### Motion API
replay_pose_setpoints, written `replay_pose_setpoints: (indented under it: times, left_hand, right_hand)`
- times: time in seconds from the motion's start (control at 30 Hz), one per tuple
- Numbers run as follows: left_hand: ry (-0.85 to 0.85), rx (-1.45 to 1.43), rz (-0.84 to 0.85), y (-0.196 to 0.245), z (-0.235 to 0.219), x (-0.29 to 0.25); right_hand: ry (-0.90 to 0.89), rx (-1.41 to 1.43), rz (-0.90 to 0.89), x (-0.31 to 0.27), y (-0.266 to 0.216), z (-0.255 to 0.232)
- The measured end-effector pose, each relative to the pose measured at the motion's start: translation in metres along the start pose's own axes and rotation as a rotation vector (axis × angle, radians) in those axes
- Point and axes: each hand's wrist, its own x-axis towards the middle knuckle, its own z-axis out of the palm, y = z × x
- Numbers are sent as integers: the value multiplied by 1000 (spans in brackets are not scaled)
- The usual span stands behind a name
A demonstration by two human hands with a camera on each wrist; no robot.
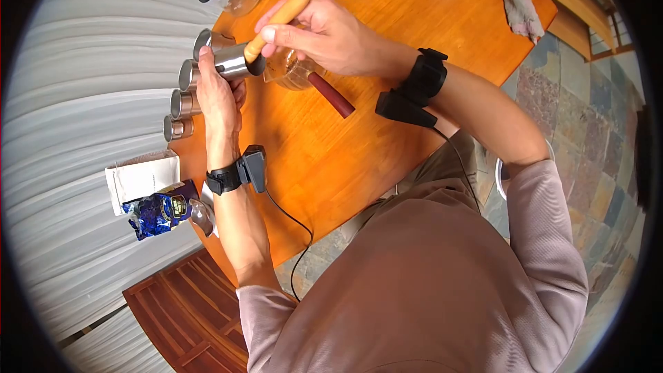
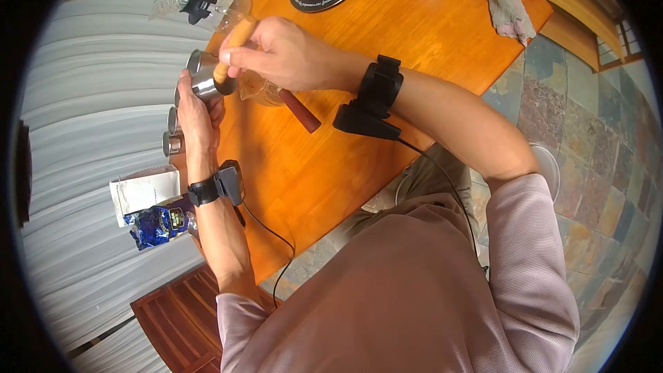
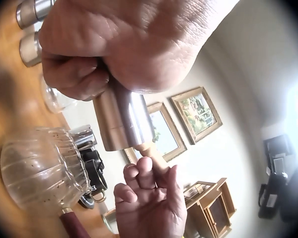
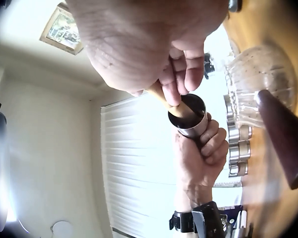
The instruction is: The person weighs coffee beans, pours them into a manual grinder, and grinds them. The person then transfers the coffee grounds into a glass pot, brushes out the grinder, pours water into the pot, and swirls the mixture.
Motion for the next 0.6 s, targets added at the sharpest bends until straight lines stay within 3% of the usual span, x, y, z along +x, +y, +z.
replay_pose_setpoints:
  times: [0.1,0.17,0.43,0.53,0.6]
  left_hand:
    - [18,76,28,-8,-8,7]
    - [84,147,37,-12,-11,9]
    - [103,119,30,-8,-4,9]
    - [115,138,45,-12,-9,11]
    - [120,152,47,-14,-13,11]
  right_hand:
    - [-92,-83,30,0,3,-17]
    - [-16,-264,58,2,4,-30]
    - [28,-78,-9,2,10,-4]
    - [6,-240,-3,3,6,-18]
    - [111,-285,-19,4,5,-27]
